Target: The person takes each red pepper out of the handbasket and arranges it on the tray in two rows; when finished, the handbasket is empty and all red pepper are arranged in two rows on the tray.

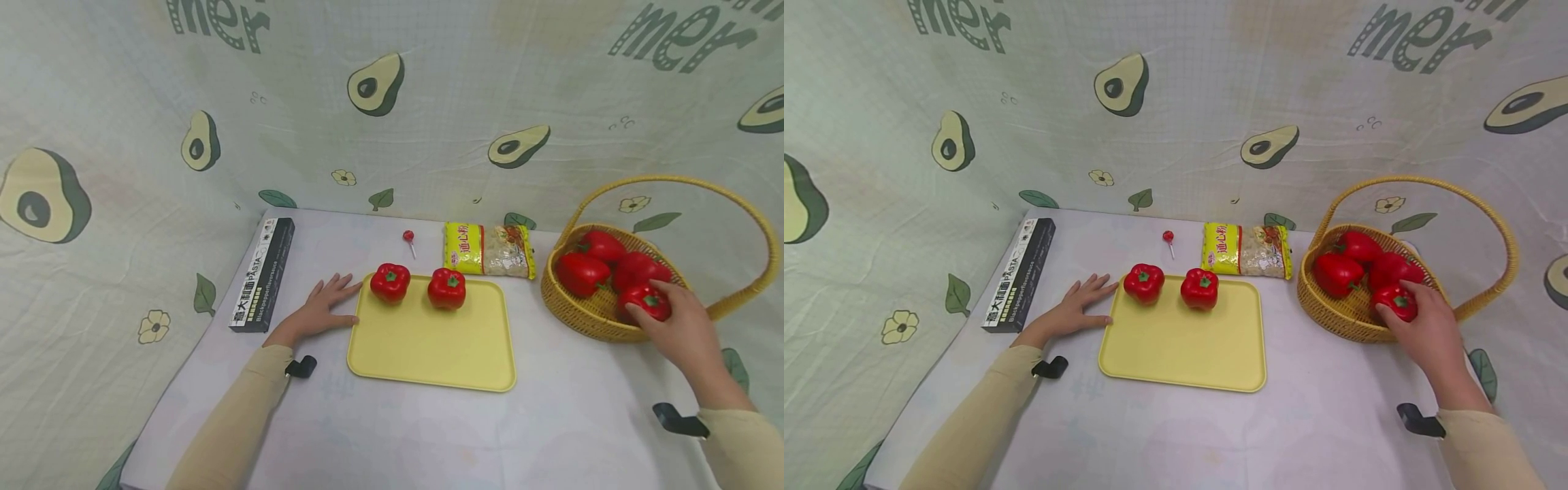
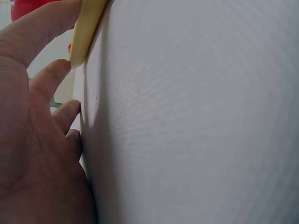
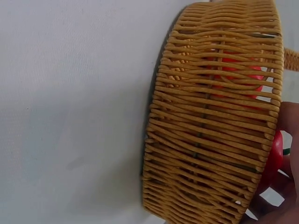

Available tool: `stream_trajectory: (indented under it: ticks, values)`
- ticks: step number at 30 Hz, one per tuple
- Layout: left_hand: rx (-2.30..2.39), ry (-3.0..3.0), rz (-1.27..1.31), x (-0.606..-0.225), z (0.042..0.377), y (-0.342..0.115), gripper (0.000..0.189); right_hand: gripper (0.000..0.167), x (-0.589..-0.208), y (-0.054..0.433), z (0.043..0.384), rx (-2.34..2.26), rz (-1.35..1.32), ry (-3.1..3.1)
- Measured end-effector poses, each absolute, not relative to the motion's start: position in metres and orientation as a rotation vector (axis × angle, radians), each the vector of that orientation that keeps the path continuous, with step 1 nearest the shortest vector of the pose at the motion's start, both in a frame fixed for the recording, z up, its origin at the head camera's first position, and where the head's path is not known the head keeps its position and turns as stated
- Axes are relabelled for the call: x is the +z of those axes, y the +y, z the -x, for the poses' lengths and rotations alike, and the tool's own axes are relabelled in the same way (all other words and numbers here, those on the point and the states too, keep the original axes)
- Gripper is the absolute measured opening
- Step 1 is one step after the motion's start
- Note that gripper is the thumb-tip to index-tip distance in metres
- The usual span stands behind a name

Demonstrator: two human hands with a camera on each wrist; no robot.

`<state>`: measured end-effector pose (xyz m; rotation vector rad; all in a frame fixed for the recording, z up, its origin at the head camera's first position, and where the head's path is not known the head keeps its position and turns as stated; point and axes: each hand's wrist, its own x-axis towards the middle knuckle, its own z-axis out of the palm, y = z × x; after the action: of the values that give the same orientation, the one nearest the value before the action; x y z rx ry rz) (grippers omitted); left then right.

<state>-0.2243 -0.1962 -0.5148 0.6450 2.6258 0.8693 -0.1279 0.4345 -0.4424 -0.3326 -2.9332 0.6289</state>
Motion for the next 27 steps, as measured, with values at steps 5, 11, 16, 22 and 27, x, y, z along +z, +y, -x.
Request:
stream_trajectory:
  ticks: [5,11,16,22,27]
  values:
    - [0.869,2.632,-0.655,-0.516,0.225,-0.196,0.084,0.079,-0.439,0.43,0.127,0.645,0.339,-2.927]
    - [0.879,2.627,-0.648,-0.515,0.224,-0.196,0.084,0.081,-0.435,0.424,0.126,0.648,0.333,-2.922]
    - [0.885,2.624,-0.646,-0.515,0.224,-0.196,0.084,0.081,-0.431,0.418,0.125,0.649,0.303,-2.909]
    - [0.874,2.623,-0.637,-0.515,0.224,-0.197,0.085,0.077,-0.428,0.411,0.124,0.643,0.256,-2.881]
    - [0.877,2.622,-0.631,-0.515,0.224,-0.197,0.084,0.075,-0.424,0.405,0.123,0.655,0.241,-2.86]
